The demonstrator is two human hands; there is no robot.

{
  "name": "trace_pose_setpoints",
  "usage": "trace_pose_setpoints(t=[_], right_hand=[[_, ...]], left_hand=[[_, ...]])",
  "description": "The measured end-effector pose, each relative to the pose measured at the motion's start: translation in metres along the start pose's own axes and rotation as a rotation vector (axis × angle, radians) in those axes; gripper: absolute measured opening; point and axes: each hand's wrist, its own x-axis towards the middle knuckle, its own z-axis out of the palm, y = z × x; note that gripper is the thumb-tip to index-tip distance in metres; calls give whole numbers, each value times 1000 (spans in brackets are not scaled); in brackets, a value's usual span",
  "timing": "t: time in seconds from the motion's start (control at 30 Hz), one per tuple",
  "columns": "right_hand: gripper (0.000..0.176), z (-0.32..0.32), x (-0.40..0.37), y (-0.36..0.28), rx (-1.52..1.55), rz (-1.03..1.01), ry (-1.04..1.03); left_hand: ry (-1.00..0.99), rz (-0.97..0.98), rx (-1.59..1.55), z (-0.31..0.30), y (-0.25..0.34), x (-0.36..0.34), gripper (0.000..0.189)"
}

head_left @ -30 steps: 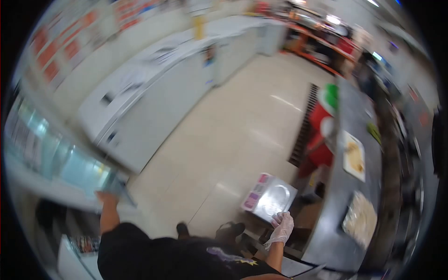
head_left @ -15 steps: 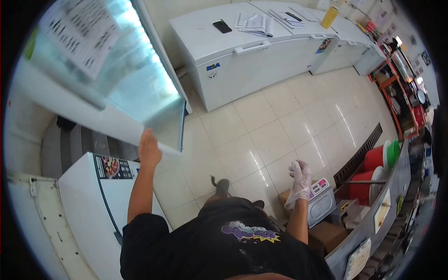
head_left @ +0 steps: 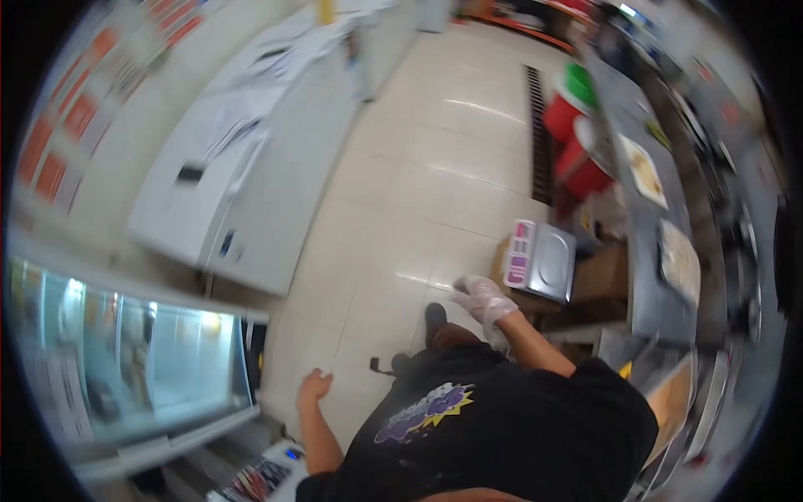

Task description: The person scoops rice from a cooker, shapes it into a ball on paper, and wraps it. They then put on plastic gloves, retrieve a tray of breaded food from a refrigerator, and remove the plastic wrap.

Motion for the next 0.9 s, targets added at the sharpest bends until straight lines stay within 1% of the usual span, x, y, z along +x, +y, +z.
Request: trace_pose_setpoints(t=[0.07, 0.1, 0.13, 0.17, 0.2, 0.23, 0.3, 0.33, 0.37, 0.4, 0.43, 0.47, 0.5, 0.53, 0.57, 0.6, 0.63, 0.7, 0.73, 0.77, 0.87, 0.9], right_hand=[[52, -21, 2, 7, 77, 40, 45], [52, -32, 6, 14, 116, 98, 113], [52, -45, 13, 23, 159, 116, 124], [53, -60, 20, 35, 199, 123, 129], [53, -74, 27, 52, 224, 153, 175], [53, -84, 37, 67, 232, 192, 228], [51, -104, 60, 104, 261, 244, 367], [51, -114, 74, 128, 273, 248, 403], [51, -126, 88, 153, 257, 308, 390], [52, -144, 101, 173, 243, 371, 377], [52, -164, 114, 190, 257, 381, 416], [51, -184, 127, 205, 260, 408, 395], [50, -204, 140, 217, 266, 441, 367], [50, -226, 151, 227, 285, 468, 391], [49, -248, 161, 236, 322, 492, 422], [48, -267, 173, 244, 364, 517, 452], [48, -285, 185, 256, 377, 544, 477], [48, -330, 200, 268, 387, 615, 513], [48, -344, 206, 272, 381, 656, 527], [40, -349, 214, 280, 354, 685, 651], [41, -362, 230, 305, 429, 802, 733], [40, -353, 239, 326, 398, 836, 758]], left_hand=[[-53, 169, 23, -7, 88, 21, 71], [-74, 265, 27, -11, 128, 34, 68], [-93, 318, 92, -18, 172, 43, 68], [-100, 381, 82, -27, 215, 48, 66], [-103, 437, 61, -36, 255, 60, 64], [-100, 523, 64, -43, 282, 82, 61], [-95, 590, 113, -57, 344, 114, 59], [-87, 622, 128, -67, 374, 129, 57], [-47, 703, 112, -65, 389, 166, 53], [-89, 669, 111, -67, 407, 195, 52], [-66, 697, 123, -61, 412, 239, 49], [-158, 592, 114, -66, 433, 257, 46], [-187, 824, 277, -72, 441, 281, 44], [-159, 971, 546, -61, 448, 318, 43], [-101, 1131, 796, -61, 474, 324, 41], [-215, 997, 703, -64, 487, 331, 41], [-277, 922, 667, -62, 511, 344, 41], [-349, 837, 630, -65, 563, 370, 41], [-377, 823, 624, -69, 592, 386, 41], [-406, 818, 626, -73, 620, 403, 41], [-493, 871, 671, -90, 713, 459, 42], [-524, 897, 701, -96, 743, 478, 42]])
